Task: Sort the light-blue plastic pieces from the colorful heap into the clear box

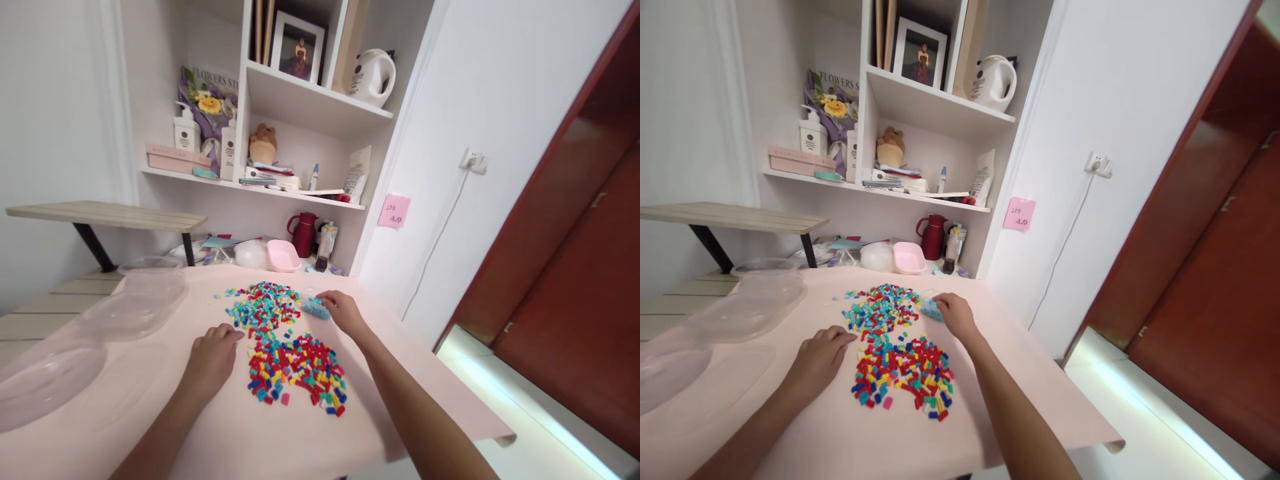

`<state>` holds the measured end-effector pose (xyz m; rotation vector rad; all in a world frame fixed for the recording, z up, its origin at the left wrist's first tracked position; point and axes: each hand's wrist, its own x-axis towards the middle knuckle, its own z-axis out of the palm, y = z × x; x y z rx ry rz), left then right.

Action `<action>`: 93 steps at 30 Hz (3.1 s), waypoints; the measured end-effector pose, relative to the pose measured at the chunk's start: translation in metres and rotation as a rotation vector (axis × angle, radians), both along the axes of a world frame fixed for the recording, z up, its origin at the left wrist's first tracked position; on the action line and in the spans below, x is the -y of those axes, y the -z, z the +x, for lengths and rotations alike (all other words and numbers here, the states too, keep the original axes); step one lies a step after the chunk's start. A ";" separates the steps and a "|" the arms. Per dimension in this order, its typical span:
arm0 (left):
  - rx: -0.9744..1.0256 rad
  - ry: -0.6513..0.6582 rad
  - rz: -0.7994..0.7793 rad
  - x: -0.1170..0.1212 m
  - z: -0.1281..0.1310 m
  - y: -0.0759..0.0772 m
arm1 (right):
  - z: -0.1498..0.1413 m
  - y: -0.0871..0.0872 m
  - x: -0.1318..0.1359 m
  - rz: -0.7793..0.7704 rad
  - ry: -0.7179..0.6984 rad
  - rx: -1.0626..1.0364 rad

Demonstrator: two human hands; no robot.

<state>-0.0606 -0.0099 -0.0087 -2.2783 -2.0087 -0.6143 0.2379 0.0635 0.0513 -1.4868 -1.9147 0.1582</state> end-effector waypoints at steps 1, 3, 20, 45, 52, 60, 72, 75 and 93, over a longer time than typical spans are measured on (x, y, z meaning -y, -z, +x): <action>-0.001 -0.001 0.001 0.000 0.000 0.000 | 0.003 0.000 0.015 -0.011 -0.076 0.020; -0.003 -0.002 0.004 0.000 0.000 0.000 | 0.010 0.003 0.052 -0.004 -0.310 0.112; -0.065 -0.009 0.018 0.001 0.004 0.000 | 0.000 0.039 0.095 0.077 -0.433 0.609; -0.102 -0.022 0.002 0.003 0.005 -0.001 | -0.091 0.050 0.100 0.281 -0.524 0.496; -0.073 -0.022 0.001 0.005 0.007 -0.003 | -0.041 0.050 0.088 0.255 -0.400 0.486; -0.079 -0.019 -0.014 0.004 0.005 -0.003 | -0.010 0.047 0.073 0.207 -0.307 0.479; -0.108 -0.022 -0.021 0.003 0.005 -0.005 | -0.079 0.042 0.056 0.145 -0.266 0.460; -0.117 -0.021 -0.024 0.001 0.004 -0.004 | -0.086 0.047 0.052 0.142 -0.170 0.502; -0.081 -0.021 -0.025 0.005 0.006 -0.005 | -0.037 0.045 0.039 0.115 -0.148 0.519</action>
